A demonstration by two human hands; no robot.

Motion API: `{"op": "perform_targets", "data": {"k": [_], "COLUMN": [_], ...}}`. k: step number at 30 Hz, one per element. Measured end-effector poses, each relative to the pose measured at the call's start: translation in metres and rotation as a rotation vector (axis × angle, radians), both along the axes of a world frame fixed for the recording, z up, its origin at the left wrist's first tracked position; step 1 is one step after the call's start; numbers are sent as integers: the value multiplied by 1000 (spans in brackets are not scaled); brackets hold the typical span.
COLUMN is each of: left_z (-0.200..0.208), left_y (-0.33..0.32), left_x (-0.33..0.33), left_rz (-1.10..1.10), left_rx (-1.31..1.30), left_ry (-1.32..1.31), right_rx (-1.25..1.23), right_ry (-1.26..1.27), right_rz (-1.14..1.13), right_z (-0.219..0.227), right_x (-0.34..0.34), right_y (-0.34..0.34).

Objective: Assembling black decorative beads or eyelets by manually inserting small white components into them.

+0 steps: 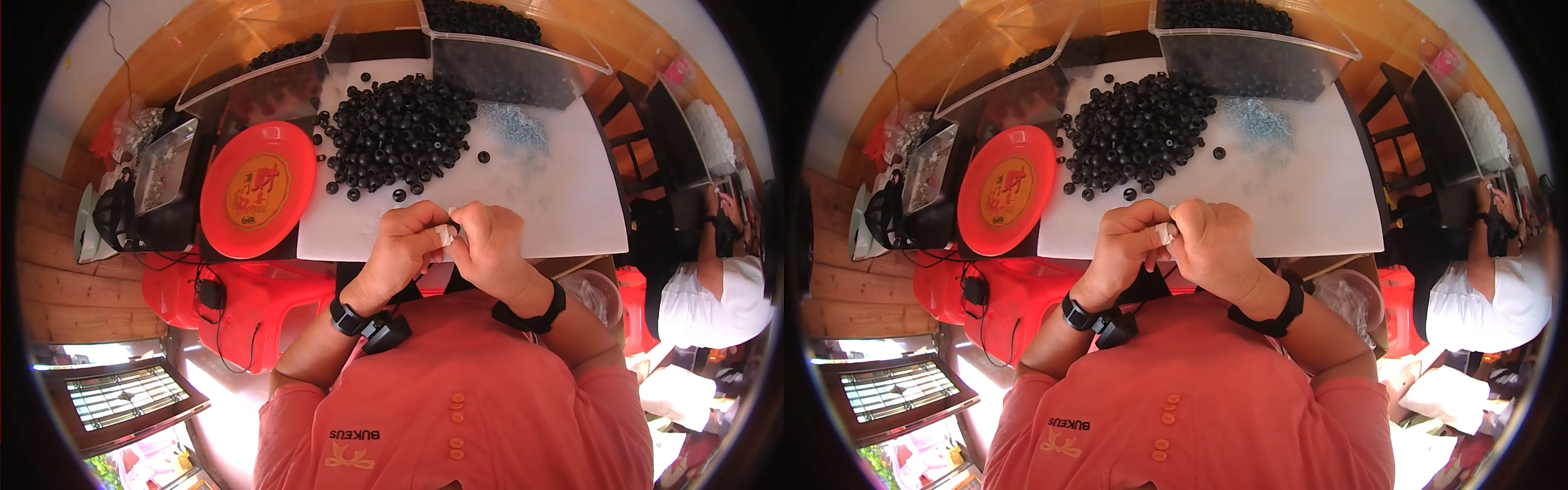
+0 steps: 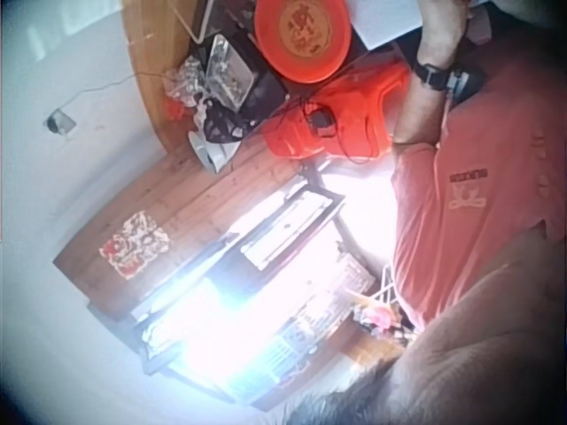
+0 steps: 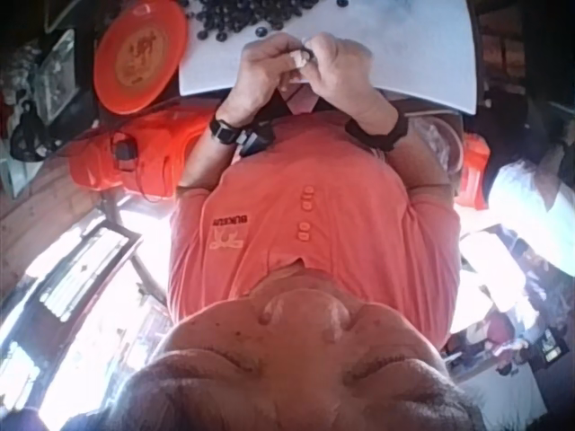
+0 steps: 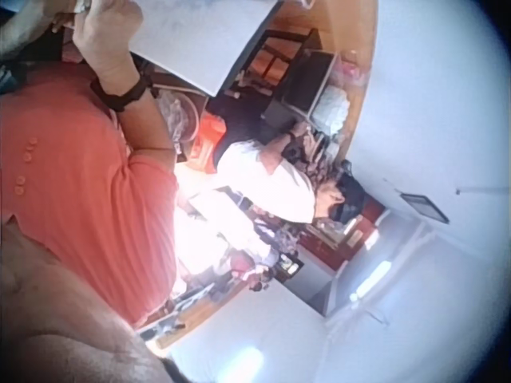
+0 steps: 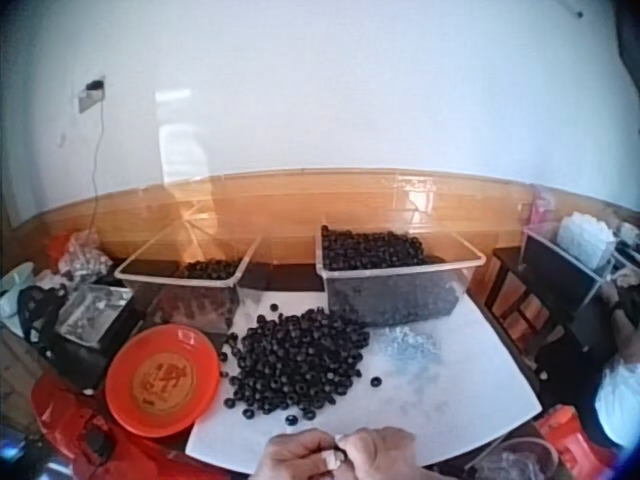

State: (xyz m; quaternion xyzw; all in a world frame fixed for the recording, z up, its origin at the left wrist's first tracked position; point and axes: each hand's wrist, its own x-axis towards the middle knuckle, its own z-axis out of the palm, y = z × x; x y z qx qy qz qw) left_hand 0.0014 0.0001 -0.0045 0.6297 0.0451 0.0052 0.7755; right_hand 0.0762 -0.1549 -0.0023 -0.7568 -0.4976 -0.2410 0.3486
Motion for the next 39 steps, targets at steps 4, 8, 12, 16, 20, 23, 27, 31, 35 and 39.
{"op": "perform_targets", "data": {"k": [4,8,12,16,20,23,27,31,35,39], "left_z": [0,5,4,2,-3,-2,-1,2,5,4], "left_y": [-1,3,-4,-17,-18,-19,-17,-14,-11,-13], "left_x": [-1,1,1,-4,1,1,1,3,9,12], "left_rz": [-26,-99,-134,217,207,156,125,64,7,-7], "left_rx": [-28,28,98,690,849,923,946,958,944,945], "left_ry": [24,86,31,-387,-660,-672,-644,-584,-558,-558], "right_rx": [-50,-58,-127,-398,-551,-590,-583,-465,-379,-359], "right_ry": [140,136,99,270,236,261,324,625,799,885], "right_rz": [56,55,34,-69,-133,-145,-147,-127,-45,30], "right_z": [5,5,8,28,29,32,33,35,33,32], "right_x": [3,0,-1,3,6,9,14,22,31,42], "right_y": [-9,-10,-15,-23,-20,-18,-18,-20,-21,-26]}}
